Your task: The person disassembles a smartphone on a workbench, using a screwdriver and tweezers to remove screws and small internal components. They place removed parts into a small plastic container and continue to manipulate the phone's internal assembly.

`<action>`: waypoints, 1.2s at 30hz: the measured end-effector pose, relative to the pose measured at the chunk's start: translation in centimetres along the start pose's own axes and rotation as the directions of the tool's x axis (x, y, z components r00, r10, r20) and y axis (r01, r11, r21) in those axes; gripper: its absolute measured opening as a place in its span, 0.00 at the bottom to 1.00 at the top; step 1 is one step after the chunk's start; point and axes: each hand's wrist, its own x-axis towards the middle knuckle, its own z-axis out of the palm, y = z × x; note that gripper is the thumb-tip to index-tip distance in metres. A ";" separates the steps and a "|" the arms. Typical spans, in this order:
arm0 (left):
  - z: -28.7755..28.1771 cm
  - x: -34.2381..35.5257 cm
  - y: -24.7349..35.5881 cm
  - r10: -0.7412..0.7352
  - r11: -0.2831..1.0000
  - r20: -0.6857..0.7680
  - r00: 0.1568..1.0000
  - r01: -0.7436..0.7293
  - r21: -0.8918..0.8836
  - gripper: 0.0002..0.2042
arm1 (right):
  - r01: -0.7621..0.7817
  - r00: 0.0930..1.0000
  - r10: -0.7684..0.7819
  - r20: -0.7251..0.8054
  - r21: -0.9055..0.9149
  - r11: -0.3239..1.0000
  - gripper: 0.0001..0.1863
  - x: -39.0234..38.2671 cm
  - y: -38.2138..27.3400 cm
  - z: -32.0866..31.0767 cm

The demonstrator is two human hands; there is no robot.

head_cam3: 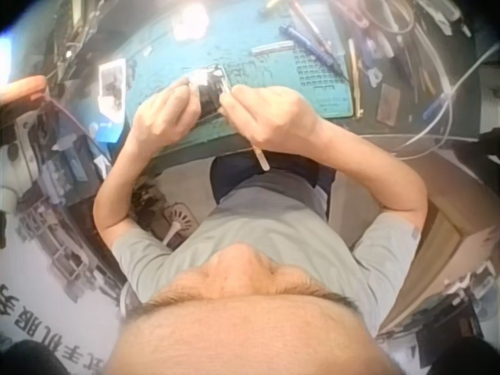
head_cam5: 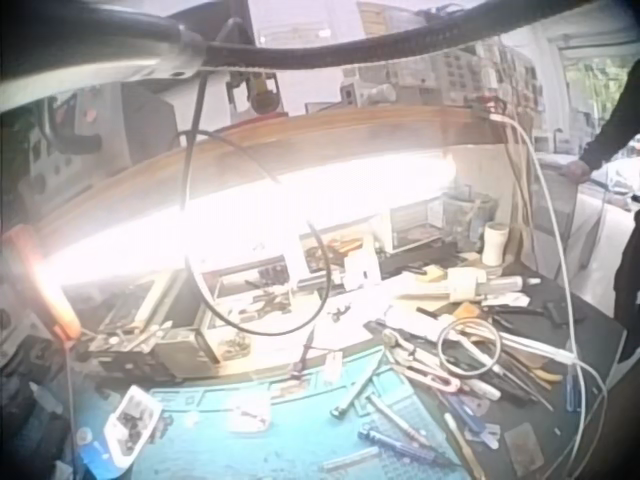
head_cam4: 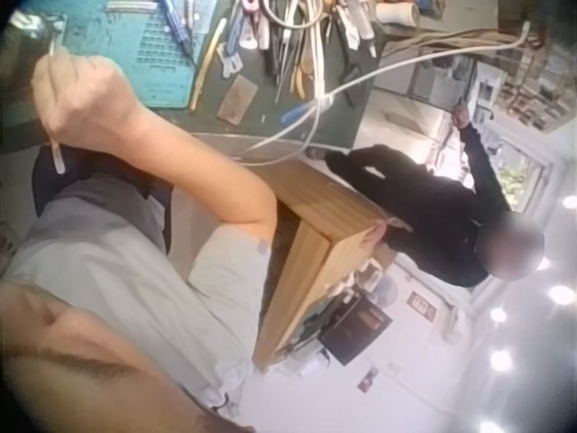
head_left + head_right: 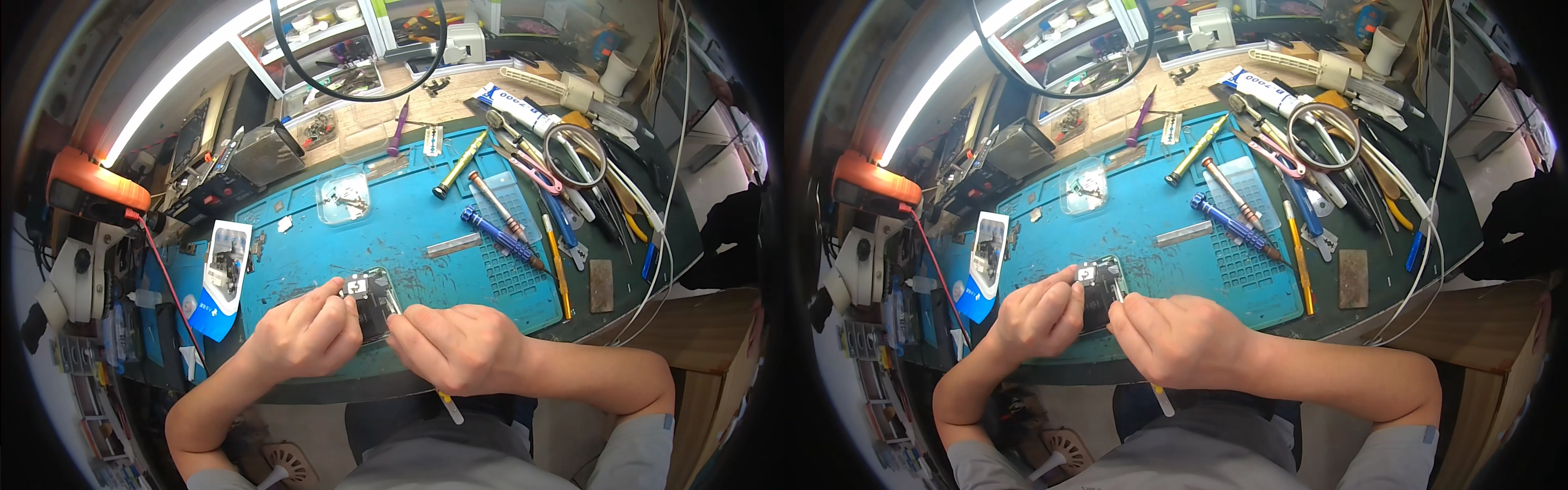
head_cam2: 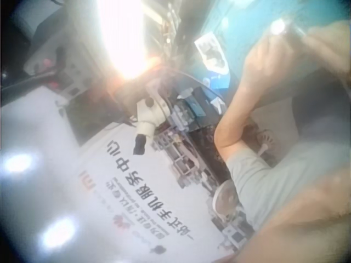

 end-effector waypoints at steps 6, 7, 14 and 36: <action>-0.3 -0.4 -0.1 -0.074 0.996 -0.024 0.997 0.073 -0.054 0.07 | -0.072 0.997 0.073 -0.013 0.064 0.995 0.16 0.3 0.0 -0.2; -0.3 -0.4 -0.2 -0.095 0.993 -0.035 0.995 0.092 -0.077 0.07 | -0.074 0.997 0.075 -0.015 0.066 0.995 0.16 0.4 0.0 -0.1; -0.3 -1.9 -1.0 -0.347 0.906 -0.088 0.934 0.309 -0.289 0.14 | -0.044 0.996 0.050 -0.080 0.073 0.996 0.10 0.5 0.3 0.4; 4.0 -1.1 -9.6 -0.322 0.899 0.017 0.947 0.300 0.318 0.06 | -0.031 0.997 0.035 -0.064 0.057 0.998 0.10 0.6 0.3 0.0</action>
